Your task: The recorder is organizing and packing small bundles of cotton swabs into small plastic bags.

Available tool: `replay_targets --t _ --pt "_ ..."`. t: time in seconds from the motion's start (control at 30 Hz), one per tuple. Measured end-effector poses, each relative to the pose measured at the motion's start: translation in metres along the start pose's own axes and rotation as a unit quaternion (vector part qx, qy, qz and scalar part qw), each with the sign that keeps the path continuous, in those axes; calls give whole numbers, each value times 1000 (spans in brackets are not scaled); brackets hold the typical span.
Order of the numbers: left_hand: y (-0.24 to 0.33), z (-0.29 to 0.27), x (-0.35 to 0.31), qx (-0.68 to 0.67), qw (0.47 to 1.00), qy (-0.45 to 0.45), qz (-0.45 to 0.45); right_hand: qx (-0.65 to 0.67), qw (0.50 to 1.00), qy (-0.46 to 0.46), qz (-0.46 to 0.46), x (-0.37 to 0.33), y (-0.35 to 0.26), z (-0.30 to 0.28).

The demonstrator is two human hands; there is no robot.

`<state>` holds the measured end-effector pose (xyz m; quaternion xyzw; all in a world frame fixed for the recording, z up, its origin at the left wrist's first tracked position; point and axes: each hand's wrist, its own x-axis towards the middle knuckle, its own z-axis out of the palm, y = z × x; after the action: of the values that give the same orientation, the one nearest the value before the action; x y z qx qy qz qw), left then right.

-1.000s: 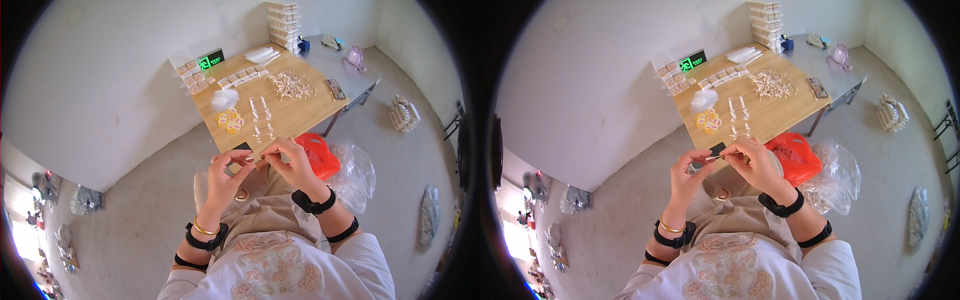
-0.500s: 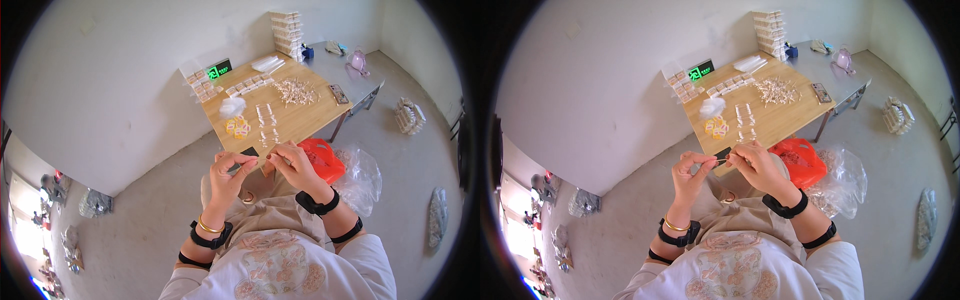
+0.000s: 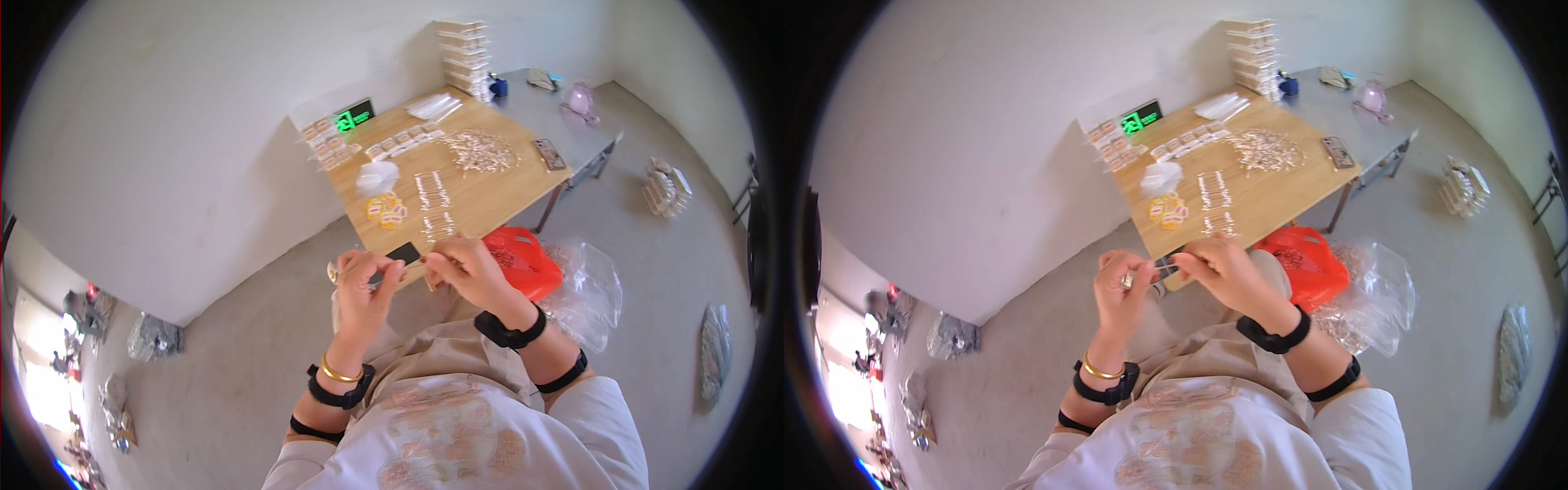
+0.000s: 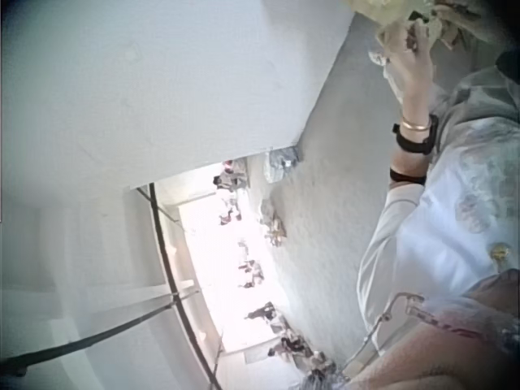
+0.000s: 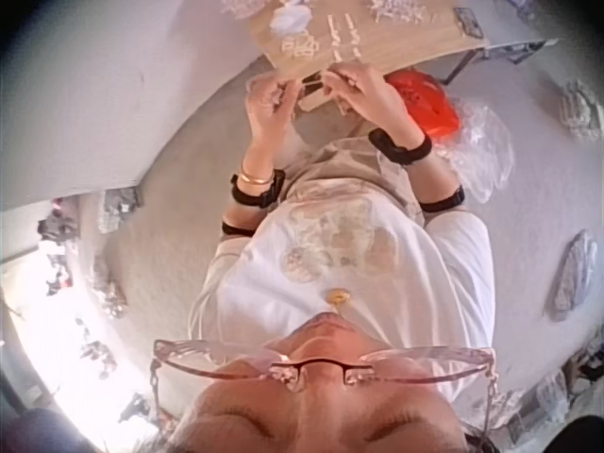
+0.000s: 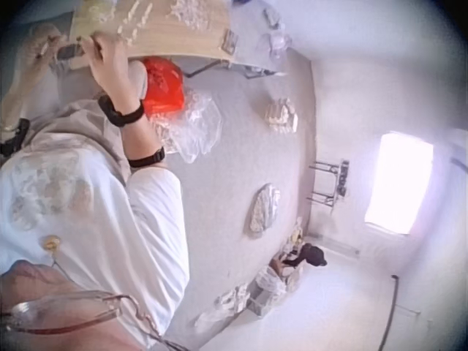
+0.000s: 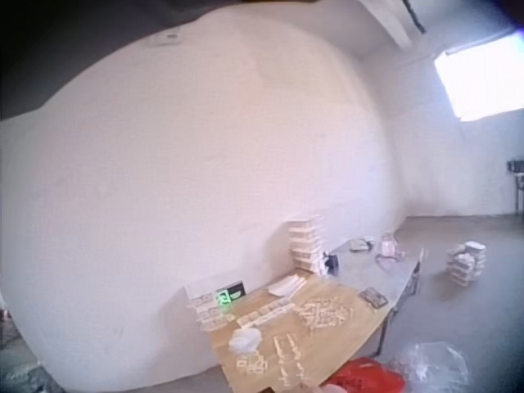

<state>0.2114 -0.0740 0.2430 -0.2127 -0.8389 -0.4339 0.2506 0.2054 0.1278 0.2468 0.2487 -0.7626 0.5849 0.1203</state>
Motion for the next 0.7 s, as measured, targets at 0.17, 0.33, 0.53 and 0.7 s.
replay_targets --t 0.17,0.33,0.53,0.7 --pt "-13 -4 -8 -20 999 16 -39 -36 992 -6 -120 13 12 16" --pt "-29 1 -9 -116 983 -9 -143 -111 986 11 -126 8 13 19" --pt "-35 7 -3 -265 940 -79 -201 -102 981 37 -161 3 23 18" --pt "-33 7 3 -296 906 -187 -237 -99 981 33 -163 1 23 12"
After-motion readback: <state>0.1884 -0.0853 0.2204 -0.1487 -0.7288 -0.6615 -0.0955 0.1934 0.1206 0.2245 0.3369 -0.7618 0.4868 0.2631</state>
